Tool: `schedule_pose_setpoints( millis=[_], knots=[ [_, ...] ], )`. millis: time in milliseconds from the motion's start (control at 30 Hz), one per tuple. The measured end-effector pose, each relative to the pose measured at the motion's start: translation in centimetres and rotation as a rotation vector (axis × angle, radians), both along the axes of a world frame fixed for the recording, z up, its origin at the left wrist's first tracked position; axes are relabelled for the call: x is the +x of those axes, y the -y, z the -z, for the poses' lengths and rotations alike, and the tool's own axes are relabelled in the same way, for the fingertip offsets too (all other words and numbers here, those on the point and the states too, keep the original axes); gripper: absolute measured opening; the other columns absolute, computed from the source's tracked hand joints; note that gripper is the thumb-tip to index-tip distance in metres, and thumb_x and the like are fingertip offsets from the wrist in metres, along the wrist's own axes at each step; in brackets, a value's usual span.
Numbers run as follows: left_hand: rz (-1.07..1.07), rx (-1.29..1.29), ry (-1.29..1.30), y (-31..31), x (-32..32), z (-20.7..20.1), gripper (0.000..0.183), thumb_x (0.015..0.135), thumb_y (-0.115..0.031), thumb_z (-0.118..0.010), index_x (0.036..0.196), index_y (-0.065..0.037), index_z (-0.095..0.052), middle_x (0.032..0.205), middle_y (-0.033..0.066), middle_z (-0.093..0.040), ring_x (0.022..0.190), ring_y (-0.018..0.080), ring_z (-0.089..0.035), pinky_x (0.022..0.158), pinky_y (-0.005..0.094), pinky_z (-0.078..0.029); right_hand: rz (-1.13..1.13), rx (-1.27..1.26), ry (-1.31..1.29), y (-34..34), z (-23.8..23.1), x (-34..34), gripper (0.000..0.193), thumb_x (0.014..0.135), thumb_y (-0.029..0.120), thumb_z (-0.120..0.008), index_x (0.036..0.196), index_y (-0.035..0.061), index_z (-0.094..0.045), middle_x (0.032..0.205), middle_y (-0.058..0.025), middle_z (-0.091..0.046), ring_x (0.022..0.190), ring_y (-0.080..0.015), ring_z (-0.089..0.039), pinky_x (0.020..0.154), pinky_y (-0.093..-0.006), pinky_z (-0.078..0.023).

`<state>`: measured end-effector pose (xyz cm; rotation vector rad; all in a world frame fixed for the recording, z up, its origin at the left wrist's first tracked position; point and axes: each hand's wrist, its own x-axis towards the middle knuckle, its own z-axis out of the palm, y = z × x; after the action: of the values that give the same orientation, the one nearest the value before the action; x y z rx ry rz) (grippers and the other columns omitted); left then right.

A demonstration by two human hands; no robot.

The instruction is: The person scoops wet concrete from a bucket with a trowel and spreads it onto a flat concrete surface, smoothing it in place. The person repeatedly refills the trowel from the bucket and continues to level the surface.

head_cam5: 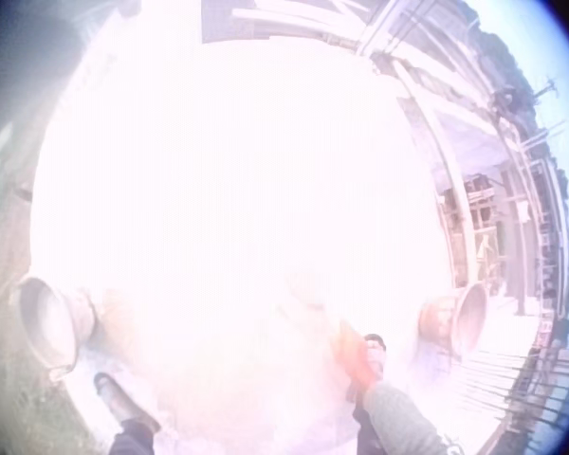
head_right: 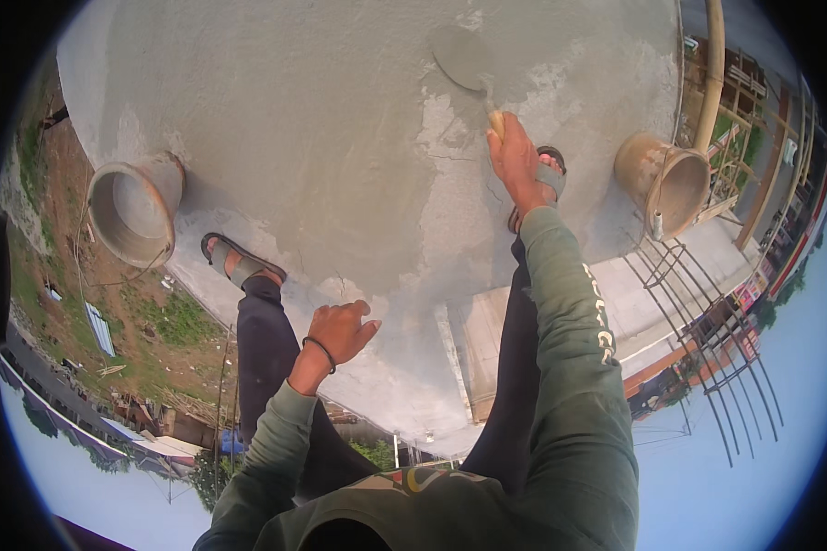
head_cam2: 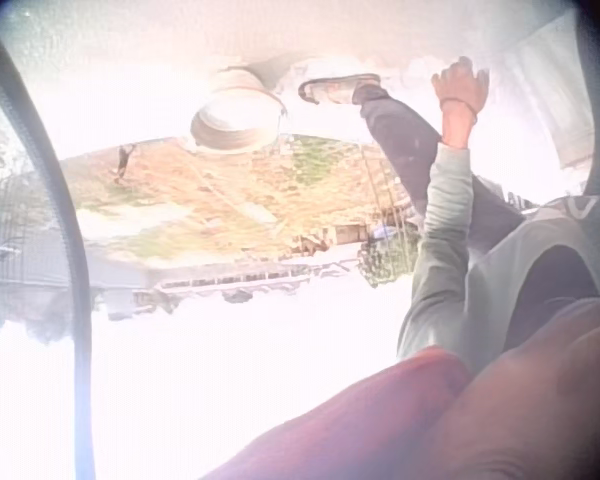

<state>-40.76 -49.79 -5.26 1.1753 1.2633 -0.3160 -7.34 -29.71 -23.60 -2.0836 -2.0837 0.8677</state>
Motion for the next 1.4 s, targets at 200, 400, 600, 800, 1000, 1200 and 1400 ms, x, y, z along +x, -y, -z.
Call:
schedule_pose_setpoints(
  millis=[200,400,600,800,1000,1200,1400],
  knots=[
    [-0.135,0.09,-0.436,-2.6,-10.8,-1.5,0.027,0.09,-0.034,-0.066,0.096,-0.007,-0.064,0.084,0.0155,-0.073,0.085,0.037,-0.07,0.092,0.0539,-0.045,-0.3,-0.146,0.246,0.1,-1.0,-2.0,0.029,0.089,0.015,-0.066,0.113,0.0085,-0.053,0.101,-0.0201,-0.064,0.094,-0.0431,-0.063,0.075,-0.0515,-0.05],
    [-0.287,0.254,-0.513,-4.5,-18.9,-2.5,0.028,0.09,-0.035,-0.067,0.096,-0.008,-0.064,0.084,0.0174,-0.073,0.084,0.0371,-0.07,0.085,0.0533,-0.047,-0.155,-0.001,0.393,8.3,-10.1,-5.7,0.03,0.086,0.016,-0.068,0.11,0.0081,-0.052,0.097,-0.0197,-0.065,0.093,-0.0427,-0.063,0.077,-0.0537,-0.05],
    [-0.086,0.277,-0.437,-1.7,-15.5,-2.4,0.033,0.089,-0.038,-0.068,0.098,-0.007,-0.064,0.084,0.0164,-0.073,0.086,0.0368,-0.071,0.084,0.051,-0.047,0.201,-0.287,0.297,13.2,-12.8,-9.4,0.033,0.09,0.024,-0.066,0.109,0.0041,-0.049,0.086,-0.0269,-0.068,0.084,-0.0501,-0.065,0.071,-0.06,-0.05],
    [-0.031,0.292,-0.435,1.2,-13.8,-2.3,0.033,0.088,-0.038,-0.068,0.098,-0.007,-0.064,0.085,0.0176,-0.073,0.087,0.0367,-0.07,0.085,0.0507,-0.047,-0.064,-0.292,-0.033,20.9,-5.8,-18.5,0.031,0.091,0.026,-0.066,0.108,0.0045,-0.05,0.094,-0.0222,-0.068,0.085,-0.0463,-0.066,0.07,-0.056,-0.052],
    [-0.003,0.472,-0.445,7.4,-9.5,-1.9,0.034,0.088,-0.034,-0.069,0.104,-0.005,-0.066,0.087,0.0204,-0.073,0.086,0.0387,-0.07,0.087,0.0513,-0.048,0.306,-0.238,-0.142,25.4,0.5,-19.8,0.029,0.093,0.024,-0.063,0.107,0.0025,-0.052,0.099,-0.0228,-0.067,0.089,-0.0449,-0.065,0.073,-0.0541,-0.051],
    [-0.079,0.329,-0.279,11.6,-3.6,-6.5,0.033,0.089,-0.03,-0.07,0.107,-0.002,-0.067,0.082,0.02,-0.072,0.079,0.0381,-0.07,0.07,0.0475,-0.053,0.551,-0.092,-0.189,25.9,0.6,-15.6,0.03,0.092,0.023,-0.066,0.108,0.0021,-0.051,0.094,-0.0236,-0.067,0.085,-0.0456,-0.067,0.071,-0.0539,-0.054],
    [-0.127,0.442,-0.123,9.4,2.4,-3.3,0.036,0.09,-0.031,-0.069,0.112,-0.002,-0.065,0.071,0.0161,-0.068,0.068,0.0353,-0.068,0.064,0.0437,-0.051,0.268,-0.065,-0.286,24.1,2.0,-14.3,0.032,0.092,0.022,-0.062,0.111,-0.0004,-0.05,0.098,-0.0267,-0.066,0.089,-0.0474,-0.067,0.073,-0.0545,-0.054]
  ],
)
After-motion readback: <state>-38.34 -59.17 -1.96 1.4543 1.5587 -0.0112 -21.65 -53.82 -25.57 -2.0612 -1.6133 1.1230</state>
